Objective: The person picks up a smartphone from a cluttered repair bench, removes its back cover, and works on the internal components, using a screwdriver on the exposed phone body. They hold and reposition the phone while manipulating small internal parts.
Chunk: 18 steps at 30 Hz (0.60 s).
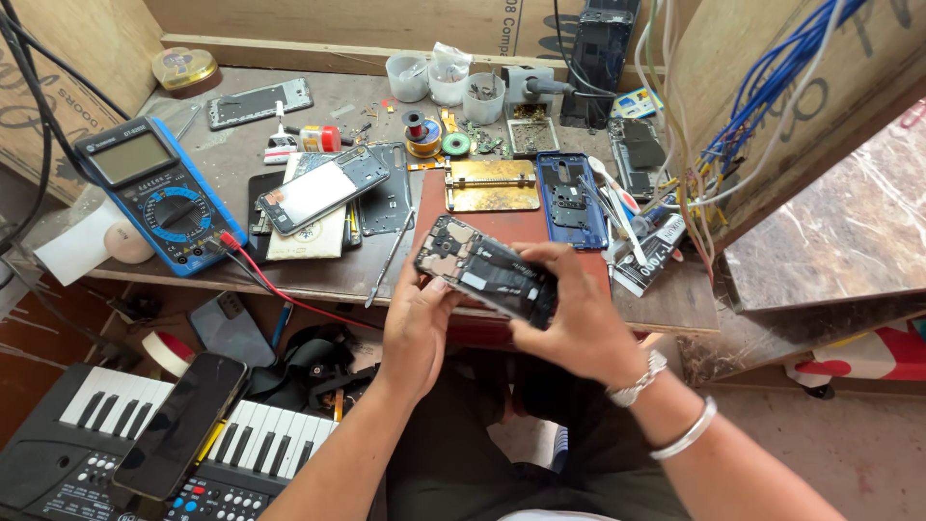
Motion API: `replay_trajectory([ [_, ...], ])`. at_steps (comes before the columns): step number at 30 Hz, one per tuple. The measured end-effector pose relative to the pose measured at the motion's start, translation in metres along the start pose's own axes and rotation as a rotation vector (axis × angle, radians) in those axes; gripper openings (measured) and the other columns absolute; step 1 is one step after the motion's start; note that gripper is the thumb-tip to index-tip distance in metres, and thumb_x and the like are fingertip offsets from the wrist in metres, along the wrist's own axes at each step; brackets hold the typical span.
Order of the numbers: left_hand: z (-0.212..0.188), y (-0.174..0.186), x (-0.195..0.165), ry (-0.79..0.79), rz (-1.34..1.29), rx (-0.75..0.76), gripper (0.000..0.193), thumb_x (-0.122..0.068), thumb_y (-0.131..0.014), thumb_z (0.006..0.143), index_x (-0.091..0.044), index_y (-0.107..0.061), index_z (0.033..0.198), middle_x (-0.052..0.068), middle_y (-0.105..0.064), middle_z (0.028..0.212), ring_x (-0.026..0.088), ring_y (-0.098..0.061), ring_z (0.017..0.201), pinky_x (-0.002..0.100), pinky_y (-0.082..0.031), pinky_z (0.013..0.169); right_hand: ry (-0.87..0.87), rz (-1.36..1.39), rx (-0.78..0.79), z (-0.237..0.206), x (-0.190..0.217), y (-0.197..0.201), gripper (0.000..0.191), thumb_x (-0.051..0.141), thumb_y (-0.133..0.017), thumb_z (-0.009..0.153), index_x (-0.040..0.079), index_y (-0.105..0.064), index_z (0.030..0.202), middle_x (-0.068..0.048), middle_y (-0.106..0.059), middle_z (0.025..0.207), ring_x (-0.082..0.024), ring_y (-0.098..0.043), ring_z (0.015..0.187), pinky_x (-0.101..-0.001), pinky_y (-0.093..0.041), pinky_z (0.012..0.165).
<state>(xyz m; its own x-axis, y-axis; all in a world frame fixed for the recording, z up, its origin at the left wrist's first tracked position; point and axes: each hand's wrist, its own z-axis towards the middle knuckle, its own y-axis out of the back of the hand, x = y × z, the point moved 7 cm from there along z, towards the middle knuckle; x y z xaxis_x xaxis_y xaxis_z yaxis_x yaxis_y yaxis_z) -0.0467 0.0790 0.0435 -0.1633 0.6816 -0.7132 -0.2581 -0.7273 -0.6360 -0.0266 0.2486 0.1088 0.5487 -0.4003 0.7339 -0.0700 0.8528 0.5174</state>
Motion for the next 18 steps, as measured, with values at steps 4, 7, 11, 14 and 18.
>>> replay_trajectory([
  [4,0.0,0.014,-0.014,0.075,0.694,-0.099,0.044,-0.023,-0.052,0.101,-0.004,-0.056,0.14,0.007,-0.068,0.111,0.015,-0.063,0.091,0.034,-0.052,0.077,-0.05,-0.081,0.068,0.018,-0.021,0.014,0.059,0.008,-0.078,0.071,0.005,-0.04,0.116,-0.015,-0.066,0.133,-0.031,-0.068,0.118,-0.0391,-0.052,0.101],
  [7,0.003,0.008,-0.036,-0.06,1.128,-0.093,0.038,-0.029,-0.059,0.099,-0.002,-0.068,0.124,0.009,-0.07,0.093,0.02,-0.065,0.076,0.037,-0.054,0.071,-0.069,-0.154,0.103,0.023,-0.031,0.015,0.057,0.01,-0.079,0.069,0.005,-0.04,0.11,-0.015,-0.066,0.134,-0.034,-0.067,0.114,-0.0411,-0.052,0.098],
  [11,0.003,0.009,-0.043,0.064,1.48,-0.163,0.035,-0.036,-0.063,0.094,-0.01,-0.074,0.114,0.008,-0.066,0.081,0.028,-0.065,0.072,0.042,-0.051,0.066,0.006,-0.306,0.08,0.023,-0.035,0.013,0.055,0.013,-0.079,0.065,0.006,-0.043,0.105,-0.012,-0.067,0.135,-0.037,-0.06,0.112,-0.0442,-0.045,0.1],
  [14,0.003,0.007,-0.048,0.063,1.615,-0.187,0.034,-0.038,-0.065,0.092,-0.014,-0.075,0.113,0.006,-0.063,0.077,0.031,-0.066,0.07,0.046,-0.051,0.064,-0.027,-0.381,0.082,0.023,-0.043,0.011,0.054,0.017,-0.081,0.064,0.008,-0.045,0.103,-0.008,-0.067,0.134,-0.035,-0.057,0.11,-0.0431,-0.038,0.102],
  [18,0.002,0.006,-0.049,0.052,1.672,-0.191,0.033,-0.037,-0.066,0.09,-0.015,-0.076,0.113,0.006,-0.064,0.076,0.031,-0.067,0.068,0.047,-0.052,0.062,-0.034,-0.374,0.129,0.025,-0.049,0.011,0.053,0.02,-0.083,0.064,0.009,-0.049,0.104,-0.006,-0.066,0.133,-0.032,-0.054,0.117,-0.0415,-0.033,0.104],
])
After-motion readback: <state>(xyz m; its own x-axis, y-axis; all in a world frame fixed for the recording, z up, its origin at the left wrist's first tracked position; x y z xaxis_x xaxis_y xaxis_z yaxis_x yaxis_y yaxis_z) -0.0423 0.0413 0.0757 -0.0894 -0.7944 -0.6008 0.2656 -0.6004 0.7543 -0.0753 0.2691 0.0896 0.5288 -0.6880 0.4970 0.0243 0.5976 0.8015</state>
